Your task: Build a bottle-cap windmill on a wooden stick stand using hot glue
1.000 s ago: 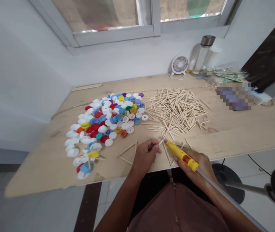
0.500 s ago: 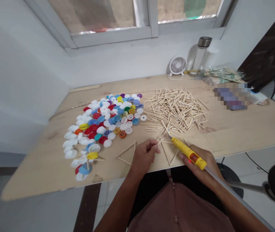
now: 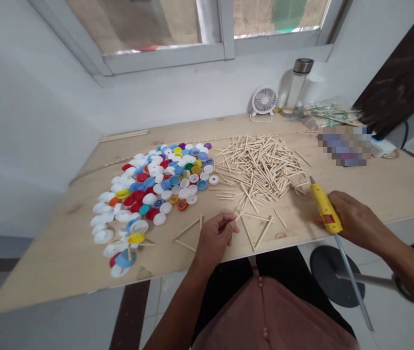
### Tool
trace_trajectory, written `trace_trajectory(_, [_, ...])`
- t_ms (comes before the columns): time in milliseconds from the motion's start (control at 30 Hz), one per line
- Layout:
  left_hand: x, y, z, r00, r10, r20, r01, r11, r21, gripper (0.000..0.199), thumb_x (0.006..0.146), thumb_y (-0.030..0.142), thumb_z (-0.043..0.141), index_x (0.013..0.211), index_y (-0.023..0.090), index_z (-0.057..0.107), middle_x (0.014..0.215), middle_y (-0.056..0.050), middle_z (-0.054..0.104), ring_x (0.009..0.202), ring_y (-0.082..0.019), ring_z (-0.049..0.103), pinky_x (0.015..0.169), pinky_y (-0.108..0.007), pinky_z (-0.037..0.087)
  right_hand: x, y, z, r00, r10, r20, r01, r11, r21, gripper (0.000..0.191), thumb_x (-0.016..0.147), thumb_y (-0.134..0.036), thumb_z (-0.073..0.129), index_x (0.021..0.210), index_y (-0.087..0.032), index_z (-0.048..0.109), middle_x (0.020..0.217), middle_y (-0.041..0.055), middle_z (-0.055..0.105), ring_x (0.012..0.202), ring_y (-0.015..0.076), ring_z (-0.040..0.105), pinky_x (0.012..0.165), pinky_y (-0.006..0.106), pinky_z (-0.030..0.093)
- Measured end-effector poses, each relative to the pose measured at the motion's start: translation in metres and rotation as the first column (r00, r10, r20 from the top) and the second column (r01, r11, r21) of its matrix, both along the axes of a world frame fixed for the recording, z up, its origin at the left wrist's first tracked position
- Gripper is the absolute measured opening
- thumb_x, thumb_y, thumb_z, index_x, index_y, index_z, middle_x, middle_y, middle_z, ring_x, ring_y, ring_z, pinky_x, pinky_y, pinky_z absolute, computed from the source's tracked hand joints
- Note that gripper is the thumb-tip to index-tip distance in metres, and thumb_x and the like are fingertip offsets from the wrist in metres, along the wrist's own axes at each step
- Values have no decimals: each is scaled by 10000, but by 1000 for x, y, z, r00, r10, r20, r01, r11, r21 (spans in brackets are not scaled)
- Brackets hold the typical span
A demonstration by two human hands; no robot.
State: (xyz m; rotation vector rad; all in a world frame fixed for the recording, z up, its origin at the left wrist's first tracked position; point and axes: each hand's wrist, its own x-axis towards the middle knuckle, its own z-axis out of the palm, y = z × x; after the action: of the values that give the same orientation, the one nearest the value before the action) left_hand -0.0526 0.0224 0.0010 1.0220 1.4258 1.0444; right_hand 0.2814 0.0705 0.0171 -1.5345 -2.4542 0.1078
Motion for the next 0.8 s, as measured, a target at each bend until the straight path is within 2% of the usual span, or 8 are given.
trace_trajectory(133, [0,-1,-1,1000,-7,3,7,1000,0,172,708,288,598,814,159,641,624,13,640,401,-61,417,395,-189,324,25,20,-1,998,52,39,-47,993,-109,246,705,-392,650,827,-203,551,839,95,627,728,229,602,600,327,449])
trace_trajectory(267, [0,-2,0,1000,-12,8,12,1000,5,167,714,290,598,807,158,638,627,14,634,412,-62,420,407,-192,331,31,39,5,995,-4,100,22,982,-188,215,741,-376,643,808,-175,607,785,91,627,691,176,585,585,308,405])
trace_trajectory(333, [0,-2,0,1000,-11,10,11,1000,8,174,712,294,601,812,157,640,634,9,639,417,-64,423,409,-194,331,31,46,5,994,-7,110,29,979,-200,218,721,-345,665,825,-156,636,797,97,636,712,177,582,606,321,403])
trace_trajectory(467, [-1,-3,-2,1000,2,11,-3,1000,9,186,711,303,602,822,159,641,648,3,647,424,-67,432,413,-197,339,39,48,3,994,7,110,15,980,-196,238,678,-322,723,843,-155,682,869,130,665,761,206,596,636,341,411])
trace_trajectory(567, [-1,-3,-4,1000,13,12,-14,1000,9,182,709,303,606,820,163,637,652,6,647,425,-66,435,414,-195,340,40,35,8,989,11,145,-3,998,-57,272,731,-373,700,911,-169,698,988,173,678,857,265,605,668,381,399])
trace_trajectory(667, [0,-3,-4,1000,14,15,-14,1000,4,171,707,290,612,822,167,639,648,13,646,423,-66,438,417,-195,346,17,11,17,993,3,114,-21,987,157,314,838,-365,578,1072,-169,651,1111,192,650,967,313,585,731,428,408])
trace_trajectory(733, [0,-3,-3,1000,13,12,-13,1000,0,162,712,282,612,823,168,641,643,18,643,420,-63,435,422,-194,350,-14,-6,21,998,67,-15,-63,984,164,295,875,-328,525,1115,-182,612,1115,157,649,973,284,587,773,408,438])
trace_trajectory(800, [0,-2,-2,1000,11,5,-11,1000,-4,159,715,280,614,822,166,642,642,20,641,422,-63,437,426,-194,355,-51,-18,19,979,181,-94,-173,981,86,227,911,-277,474,1080,-206,607,1087,105,655,978,240,588,816,373,444])
